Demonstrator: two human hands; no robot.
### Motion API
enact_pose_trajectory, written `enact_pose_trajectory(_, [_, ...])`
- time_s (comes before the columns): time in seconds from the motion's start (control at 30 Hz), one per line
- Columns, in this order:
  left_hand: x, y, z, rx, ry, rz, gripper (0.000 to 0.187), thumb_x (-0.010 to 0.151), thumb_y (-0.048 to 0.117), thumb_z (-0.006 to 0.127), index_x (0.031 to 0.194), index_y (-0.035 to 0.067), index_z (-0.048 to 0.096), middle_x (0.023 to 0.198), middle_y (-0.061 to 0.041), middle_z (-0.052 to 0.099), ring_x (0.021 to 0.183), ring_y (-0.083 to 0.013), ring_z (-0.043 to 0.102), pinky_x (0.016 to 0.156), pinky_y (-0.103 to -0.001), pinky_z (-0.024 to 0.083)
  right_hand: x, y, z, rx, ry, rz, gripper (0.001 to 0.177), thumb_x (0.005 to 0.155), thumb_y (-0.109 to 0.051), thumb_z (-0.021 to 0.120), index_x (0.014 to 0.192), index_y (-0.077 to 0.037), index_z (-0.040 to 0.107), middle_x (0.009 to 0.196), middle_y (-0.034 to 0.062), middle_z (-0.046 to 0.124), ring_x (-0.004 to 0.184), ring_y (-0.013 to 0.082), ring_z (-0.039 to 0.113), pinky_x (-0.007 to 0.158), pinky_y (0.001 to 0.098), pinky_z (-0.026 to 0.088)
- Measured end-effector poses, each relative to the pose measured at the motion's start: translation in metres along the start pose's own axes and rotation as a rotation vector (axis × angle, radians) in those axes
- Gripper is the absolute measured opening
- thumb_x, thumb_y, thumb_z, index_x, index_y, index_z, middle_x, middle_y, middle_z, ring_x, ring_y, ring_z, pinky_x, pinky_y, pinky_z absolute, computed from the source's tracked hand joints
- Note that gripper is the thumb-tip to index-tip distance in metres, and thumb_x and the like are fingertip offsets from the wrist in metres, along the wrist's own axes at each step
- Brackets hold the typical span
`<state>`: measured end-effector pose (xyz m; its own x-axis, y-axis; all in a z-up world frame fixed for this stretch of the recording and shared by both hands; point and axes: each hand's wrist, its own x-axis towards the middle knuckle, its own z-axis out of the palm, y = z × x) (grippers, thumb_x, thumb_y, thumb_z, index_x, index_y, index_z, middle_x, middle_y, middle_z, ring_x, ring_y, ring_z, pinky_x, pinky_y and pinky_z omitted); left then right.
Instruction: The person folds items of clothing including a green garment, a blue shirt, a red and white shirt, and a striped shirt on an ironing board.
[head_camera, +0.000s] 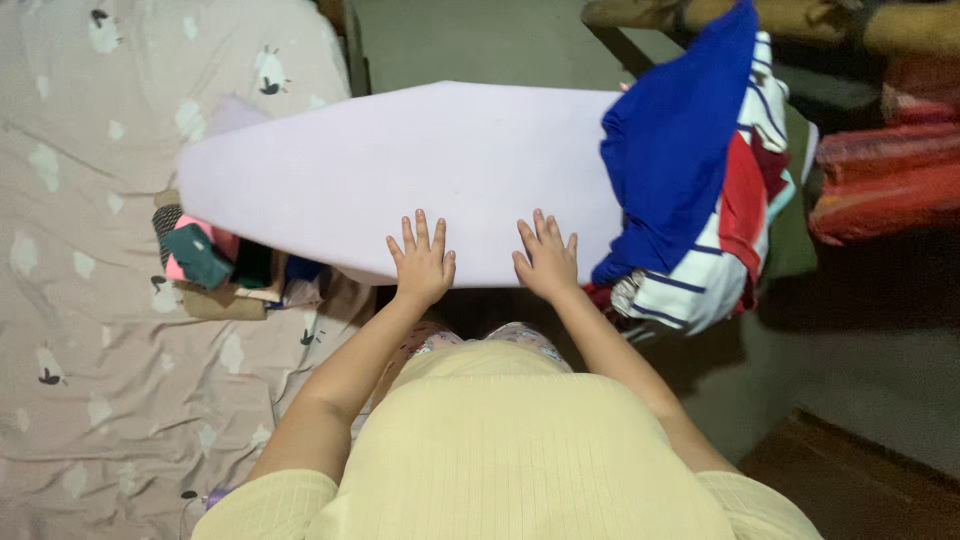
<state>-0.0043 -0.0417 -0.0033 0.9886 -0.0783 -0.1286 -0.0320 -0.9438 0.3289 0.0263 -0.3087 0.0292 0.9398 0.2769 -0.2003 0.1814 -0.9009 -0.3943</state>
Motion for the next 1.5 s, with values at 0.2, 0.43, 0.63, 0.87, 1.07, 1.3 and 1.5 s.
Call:
enact_pose_trajectory(0.2, [0.0, 0.062, 0.02, -0.025, 0.005, 0.005, 0.066, 0.098, 0.038, 0.049, 0.157, 0.012, 0.039, 0.168, -0.027, 0.014, 0.153, -0.0518, 0.01, 0.112, -0.08, 0.008, -0.013, 0.044, -0.094, -0.182, 0.27, 0.151, 0.042, 0.086, -0.029, 0.065, 0.125, -0.016, 0.071, 0.148, 0.0136, 0.053, 0.144, 0.0409, 0.036, 0.109, 0.0808, 0.016])
enact_pose_trajectory(0.43, [0.025, 0.146, 0.018, -0.059, -0.088, 0.139, 0.043, 0.097, 0.029, 0.055, 0.138, 0.019, 0.057, 0.161, -0.022, 0.03, 0.148, -0.0508, 0.023, 0.102, -0.085, 0.017, -0.059, 0.108, -0.129, 0.035, 0.621, 0.272, 0.009, 0.086, -0.018, 0.074, 0.093, -0.012, 0.075, 0.122, 0.0139, 0.068, 0.118, 0.0344, 0.061, 0.098, 0.0533, 0.047])
enact_pose_trajectory(0.63, [0.069, 0.209, 0.003, -0.483, -0.031, 0.328, 0.034, 0.096, 0.025, 0.067, 0.128, 0.016, 0.061, 0.133, -0.015, 0.06, 0.118, -0.0346, 0.061, 0.094, -0.057, 0.051, -0.079, 0.134, -0.153, 0.327, 0.678, 0.254, 0.014, 0.093, -0.018, 0.075, 0.101, -0.006, 0.072, 0.103, 0.0131, 0.07, 0.096, 0.0322, 0.068, 0.084, 0.0419, 0.054])
enact_pose_trajectory(0.87, [0.126, 0.277, 0.004, -0.411, -0.019, 0.507, 0.048, 0.079, 0.016, 0.074, 0.127, 0.014, 0.064, 0.117, -0.014, 0.066, 0.105, -0.0383, 0.063, 0.086, -0.047, 0.053, -0.077, 0.118, -0.138, 0.08, 0.58, 0.361, 0.018, 0.082, -0.026, 0.081, 0.094, -0.014, 0.077, 0.106, 0.0083, 0.067, 0.106, 0.0312, 0.062, 0.091, 0.0499, 0.043])
enact_pose_trajectory(1.07, [0.143, 0.281, -0.001, -0.53, 0.176, 0.648, 0.022, 0.084, 0.006, 0.065, 0.105, 0.011, 0.066, 0.112, -0.012, 0.072, 0.109, -0.037, 0.066, 0.093, -0.045, 0.054, -0.075, 0.109, -0.138, 0.113, 0.642, 0.391, 0.023, 0.08, -0.028, 0.082, 0.098, -0.016, 0.074, 0.109, 0.0073, 0.065, 0.111, 0.0328, 0.059, 0.096, 0.0514, 0.041])
enact_pose_trajectory(1.3, [0.143, 0.279, -0.08, -0.92, 0.124, 0.515, 0.023, 0.098, 0.008, 0.057, 0.12, 0.004, 0.056, 0.101, -0.02, 0.065, 0.092, -0.0383, 0.067, 0.084, -0.043, 0.054, -0.024, 0.082, -0.125, 0.215, 0.894, 0.244, 0.04, 0.077, -0.017, 0.08, 0.112, -0.003, 0.065, 0.115, 0.0154, 0.062, 0.111, 0.0399, 0.058, 0.097, 0.0496, 0.047])
enact_pose_trajectory(1.5, [0.161, 0.193, -0.188, -0.631, 0.08, 0.702, 0.038, 0.084, 0.019, 0.078, 0.114, 0.008, 0.058, 0.094, -0.016, 0.069, 0.08, -0.0375, 0.068, 0.072, -0.045, 0.054, 0.023, 0.061, -0.141, 0.307, 0.885, 0.102, 0.028, 0.069, 0.003, 0.06, 0.095, -0.003, 0.064, 0.09, 0.0179, 0.067, 0.089, 0.0393, 0.066, 0.084, 0.0446, 0.054])
